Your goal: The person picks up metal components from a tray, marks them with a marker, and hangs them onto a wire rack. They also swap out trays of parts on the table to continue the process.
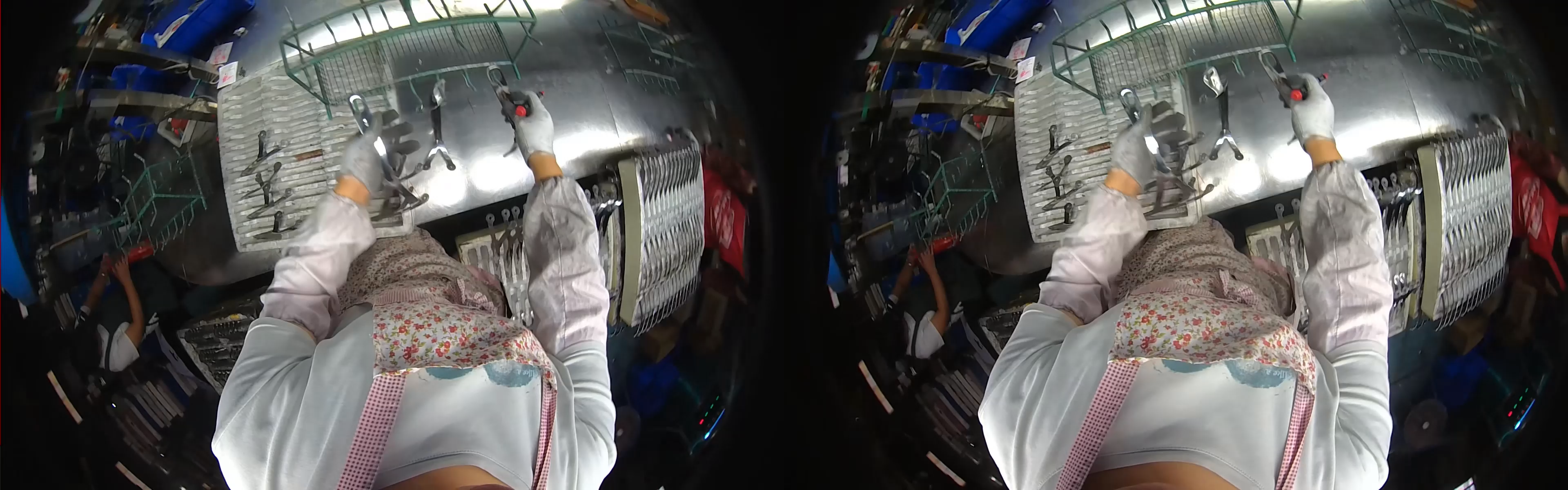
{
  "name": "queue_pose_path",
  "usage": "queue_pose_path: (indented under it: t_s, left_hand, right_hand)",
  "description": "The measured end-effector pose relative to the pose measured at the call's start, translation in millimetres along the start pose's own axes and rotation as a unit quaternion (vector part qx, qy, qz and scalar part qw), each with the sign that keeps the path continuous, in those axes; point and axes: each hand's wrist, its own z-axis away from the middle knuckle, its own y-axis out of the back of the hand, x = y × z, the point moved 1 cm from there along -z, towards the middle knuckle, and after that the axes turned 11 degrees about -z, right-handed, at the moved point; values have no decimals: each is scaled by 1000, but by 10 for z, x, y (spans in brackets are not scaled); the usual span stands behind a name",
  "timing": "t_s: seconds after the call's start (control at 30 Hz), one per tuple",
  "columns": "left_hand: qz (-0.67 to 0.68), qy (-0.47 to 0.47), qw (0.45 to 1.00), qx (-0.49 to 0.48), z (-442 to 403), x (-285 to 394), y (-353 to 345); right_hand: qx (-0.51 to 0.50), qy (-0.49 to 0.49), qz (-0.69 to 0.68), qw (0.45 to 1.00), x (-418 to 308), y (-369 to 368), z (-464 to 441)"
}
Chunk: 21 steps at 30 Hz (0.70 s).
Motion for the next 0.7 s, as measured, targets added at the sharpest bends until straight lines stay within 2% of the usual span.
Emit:
queue_pose_path:
  t_s: [0.03,0.1,0.13,0.17,0.23,0.27,0.33,0.4,0.43,0.47,0.5,0.57,0.6,0.63,0.67,0.7]
  left_hand:
    - [-38,22,999,-2,-66,60,54]
    - [-218,19,975,-33,-619,-202,478]
    - [-362,-40,931,-11,-1007,-402,807]
    - [-495,-109,862,10,-1277,-500,1037]
    - [-628,-279,719,103,-1267,-355,1044]
    - [-658,-261,692,141,-1274,-322,999]
    - [-709,-227,631,217,-1305,-310,916]
    - [-648,-258,688,201,-1377,-375,880]
    - [-614,-269,717,188,-1296,-383,709]
    - [-643,-186,716,200,-1176,-360,621]
    - [-540,-281,765,210,-1097,-501,575]
    - [-447,-293,755,380,-696,-695,301]
    - [-505,-334,700,379,-403,-817,112]
    - [-531,-462,620,348,-257,-1063,-103]
    - [-581,-530,593,173,-31,-1184,-360]
    - [-597,-560,574,-33,200,-1318,-612]
  right_hand:
    - [14,1,37,999,-23,19,33]
    - [66,75,103,990,209,89,-79]
    - [69,63,118,989,195,135,-73]
    - [73,55,130,987,147,170,-85]
    - [73,95,114,986,176,231,-79]
    - [59,72,156,983,153,264,-24]
    - [68,78,83,991,390,381,7]
    - [100,79,36,991,601,608,156]
    - [142,97,67,983,539,768,400]
    - [172,80,91,978,466,974,704]
    - [200,66,115,971,401,1181,1010]
    - [279,93,181,938,830,1655,1605]
    - [318,38,175,931,973,1858,2008]
    - [351,10,197,915,1244,2057,2411]
    - [388,-37,181,903,1566,2234,2839]
    - [408,-117,189,885,1477,2256,3270]
